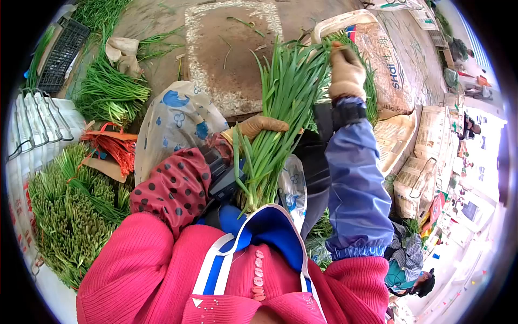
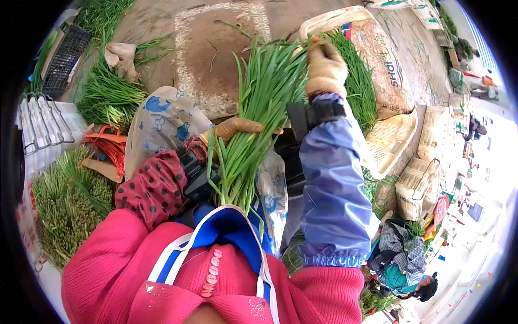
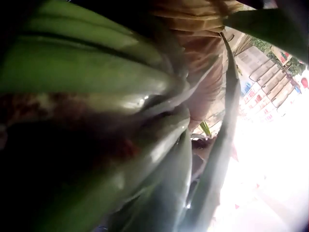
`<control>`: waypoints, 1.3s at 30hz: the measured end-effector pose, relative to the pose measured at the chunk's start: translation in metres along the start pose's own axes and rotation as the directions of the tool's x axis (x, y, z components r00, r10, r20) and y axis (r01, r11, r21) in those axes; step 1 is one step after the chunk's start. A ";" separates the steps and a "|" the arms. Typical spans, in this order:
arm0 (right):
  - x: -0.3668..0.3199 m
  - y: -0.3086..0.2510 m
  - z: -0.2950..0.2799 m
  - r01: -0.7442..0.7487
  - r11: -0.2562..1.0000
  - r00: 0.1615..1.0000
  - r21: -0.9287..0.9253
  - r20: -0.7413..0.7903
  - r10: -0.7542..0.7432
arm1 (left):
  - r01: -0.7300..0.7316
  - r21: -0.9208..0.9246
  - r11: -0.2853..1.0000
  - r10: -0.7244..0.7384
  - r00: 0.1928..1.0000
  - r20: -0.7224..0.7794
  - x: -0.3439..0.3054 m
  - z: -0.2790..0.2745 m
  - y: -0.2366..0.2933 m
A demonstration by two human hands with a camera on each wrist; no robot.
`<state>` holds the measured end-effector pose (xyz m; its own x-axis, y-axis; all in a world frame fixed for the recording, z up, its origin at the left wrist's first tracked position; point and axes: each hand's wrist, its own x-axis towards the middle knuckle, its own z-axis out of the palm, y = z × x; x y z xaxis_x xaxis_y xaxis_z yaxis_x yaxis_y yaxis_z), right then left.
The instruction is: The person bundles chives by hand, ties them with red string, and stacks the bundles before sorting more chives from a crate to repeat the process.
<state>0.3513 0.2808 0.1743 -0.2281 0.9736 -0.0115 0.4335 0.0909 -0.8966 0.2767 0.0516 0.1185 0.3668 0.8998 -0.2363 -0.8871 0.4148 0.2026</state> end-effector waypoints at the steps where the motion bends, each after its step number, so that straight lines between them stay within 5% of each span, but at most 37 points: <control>1: 0.006 -0.013 -0.004 -0.054 0.987 0.990 0.153 -0.120 0.072 | 0.013 -0.019 1.000 -0.012 1.000 0.015 0.000 -0.002 0.000; 2: 0.013 -0.024 -0.009 -0.100 0.976 0.964 0.192 -0.225 0.143 | 0.025 -0.039 0.999 -0.024 0.999 0.028 0.000 -0.005 0.000; 3: 0.031 -0.016 -0.013 -0.072 0.906 0.952 0.417 -0.241 0.187 | 0.036 -0.058 0.998 -0.033 0.999 0.039 0.000 -0.009 0.000; 5: -0.012 -0.067 -0.028 -0.066 0.896 0.996 0.440 -0.025 0.086 | 0.040 -0.074 0.996 -0.039 0.999 0.015 0.002 -0.016 -0.001; 7: -0.034 -0.071 -0.038 0.217 0.946 0.940 0.240 0.208 -0.269 | 0.039 -0.129 0.991 -0.042 0.999 -0.017 0.000 -0.013 -0.002; 9: -0.078 -0.079 -0.048 0.741 0.670 0.595 -0.042 0.502 -0.627 | 0.023 -0.232 0.973 -0.029 0.999 -0.023 -0.002 -0.013 -0.005; 11: -0.121 -0.089 -0.050 0.945 0.316 0.239 -0.087 0.842 -0.483 | 0.018 -0.430 0.903 -0.002 0.999 0.036 -0.001 -0.023 -0.013; 12: -0.145 -0.089 -0.049 0.934 0.352 0.193 -0.060 0.914 -0.356 | 0.124 -0.367 0.922 -0.044 0.975 0.219 -0.001 -0.019 -0.007; 13: -0.167 -0.085 -0.048 0.920 0.391 0.138 -0.041 0.965 -0.223 | 0.031 -0.334 0.942 0.012 0.992 0.126 -0.004 -0.012 -0.007; 15: -0.201 -0.069 -0.050 0.921 0.388 0.096 0.018 0.957 -0.272 | -0.106 -0.214 0.971 0.107 0.994 -0.007 -0.008 -0.003 -0.009; 17: -0.207 -0.068 -0.056 0.857 0.503 0.069 0.115 0.940 -0.334 | 0.037 -0.264 0.964 -0.065 0.993 -0.097 -0.016 0.002 -0.008; 19: -0.191 -0.073 -0.072 0.708 0.676 0.266 0.202 0.811 -0.521 | 0.201 -0.160 0.966 -0.225 0.964 -0.146 -0.019 0.000 0.001; 21: -0.181 -0.036 -0.085 0.698 0.714 0.663 0.066 0.317 -0.678 | 0.121 -0.139 0.983 -0.144 0.975 -0.171 -0.019 -0.002 0.001; 22: -0.174 -0.042 -0.097 0.284 0.957 0.894 0.066 0.343 -0.289 | 0.088 -0.083 0.993 -0.097 0.989 -0.114 -0.020 -0.003 0.004; 23: -0.166 -0.049 -0.110 -0.191 0.980 0.916 0.063 0.371 0.155 | 0.053 -0.024 0.998 -0.054 0.997 -0.049 -0.020 -0.001 0.008; 24: -0.148 -0.040 -0.113 -0.263 0.965 0.872 0.008 0.429 0.234 | -0.026 0.034 0.999 0.029 0.995 -0.091 -0.023 0.020 0.012; 26: -0.127 -0.022 -0.105 -0.319 0.921 0.740 0.225 0.666 0.093 | -0.058 0.133 0.989 0.069 0.994 -0.082 -0.027 0.047 0.024; 29: -0.087 -0.053 -0.075 -0.321 0.740 0.648 0.591 0.707 -0.283 | -0.185 0.469 0.863 0.211 0.978 -0.002 -0.025 0.095 0.058; 31: -0.075 -0.110 -0.070 -0.374 0.709 0.686 0.598 0.692 -0.222 | -0.289 0.770 0.569 0.293 0.946 0.138 -0.021 0.119 0.090; 32: -0.069 -0.130 -0.064 -0.023 0.782 0.709 0.623 0.562 -0.427 | -0.279 0.815 0.508 0.319 0.940 0.123 -0.020 0.131 0.104; 34: -0.059 -0.159 -0.050 0.205 0.766 0.701 0.610 0.454 -0.550 | -0.335 0.888 0.315 0.439 0.881 0.176 -0.026 0.160 0.133; 35: -0.054 -0.168 -0.040 0.078 0.770 0.738 0.633 0.482 -0.471 | -0.376 0.904 0.201 0.460 0.851 0.252 -0.029 0.168 0.147; 37: -0.047 -0.175 -0.019 0.124 0.702 0.726 0.702 0.418 -0.546 | -0.444 0.896 -0.024 0.471 0.785 0.402 -0.034 0.172 0.169; 39: -0.047 -0.177 -0.004 0.058 0.702 0.723 0.710 0.456 -0.520 | -0.346 0.925 -0.156 0.468 0.799 0.378 -0.040 0.161 0.186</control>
<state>0.2887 0.2201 0.3348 -0.7874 0.5607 0.2561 -0.3276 -0.0287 -0.9444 0.1425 0.1141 0.3189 -0.0158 0.9641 0.2651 0.2704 -0.2511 0.9294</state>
